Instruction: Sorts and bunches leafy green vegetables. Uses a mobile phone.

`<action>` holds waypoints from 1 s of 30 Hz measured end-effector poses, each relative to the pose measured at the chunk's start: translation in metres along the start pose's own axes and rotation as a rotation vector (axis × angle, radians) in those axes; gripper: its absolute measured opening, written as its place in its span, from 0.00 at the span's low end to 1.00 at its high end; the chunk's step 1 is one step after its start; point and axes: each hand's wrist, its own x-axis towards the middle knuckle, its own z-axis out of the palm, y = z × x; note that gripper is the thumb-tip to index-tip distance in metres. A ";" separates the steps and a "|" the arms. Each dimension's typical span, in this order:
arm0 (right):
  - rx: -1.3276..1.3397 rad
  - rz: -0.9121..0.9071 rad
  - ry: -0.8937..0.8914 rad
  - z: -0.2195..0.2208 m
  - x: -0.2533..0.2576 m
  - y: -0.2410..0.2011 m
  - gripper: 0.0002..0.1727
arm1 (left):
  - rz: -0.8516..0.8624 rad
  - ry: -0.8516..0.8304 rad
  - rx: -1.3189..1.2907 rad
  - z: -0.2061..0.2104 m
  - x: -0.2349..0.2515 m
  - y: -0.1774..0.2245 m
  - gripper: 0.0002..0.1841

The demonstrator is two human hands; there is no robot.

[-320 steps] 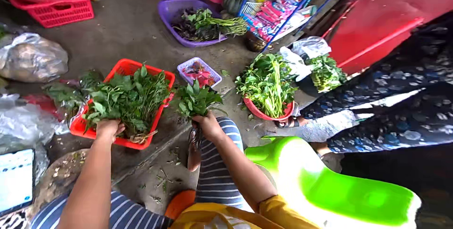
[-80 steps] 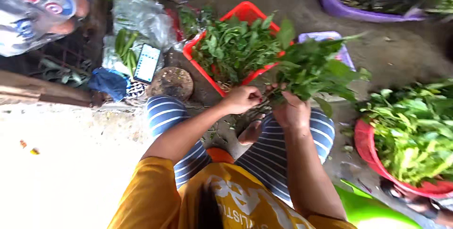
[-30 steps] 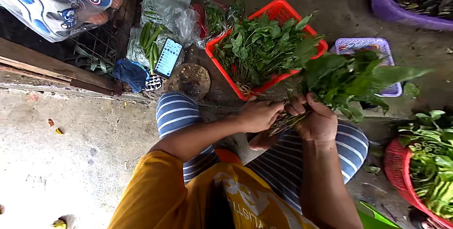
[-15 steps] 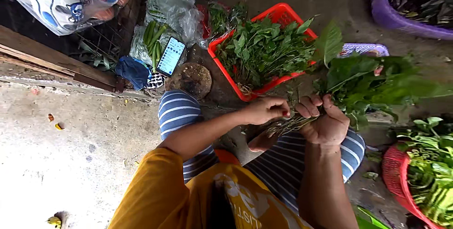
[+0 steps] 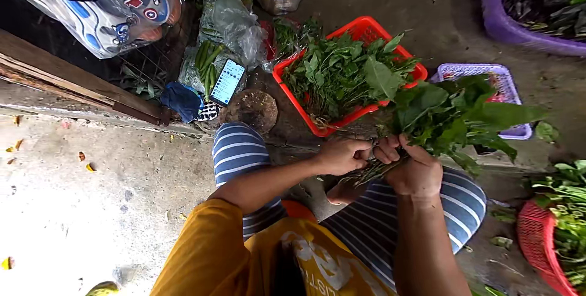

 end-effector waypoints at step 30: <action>0.122 0.032 0.124 0.006 0.002 0.006 0.19 | -0.331 0.282 -0.717 0.021 0.011 -0.020 0.04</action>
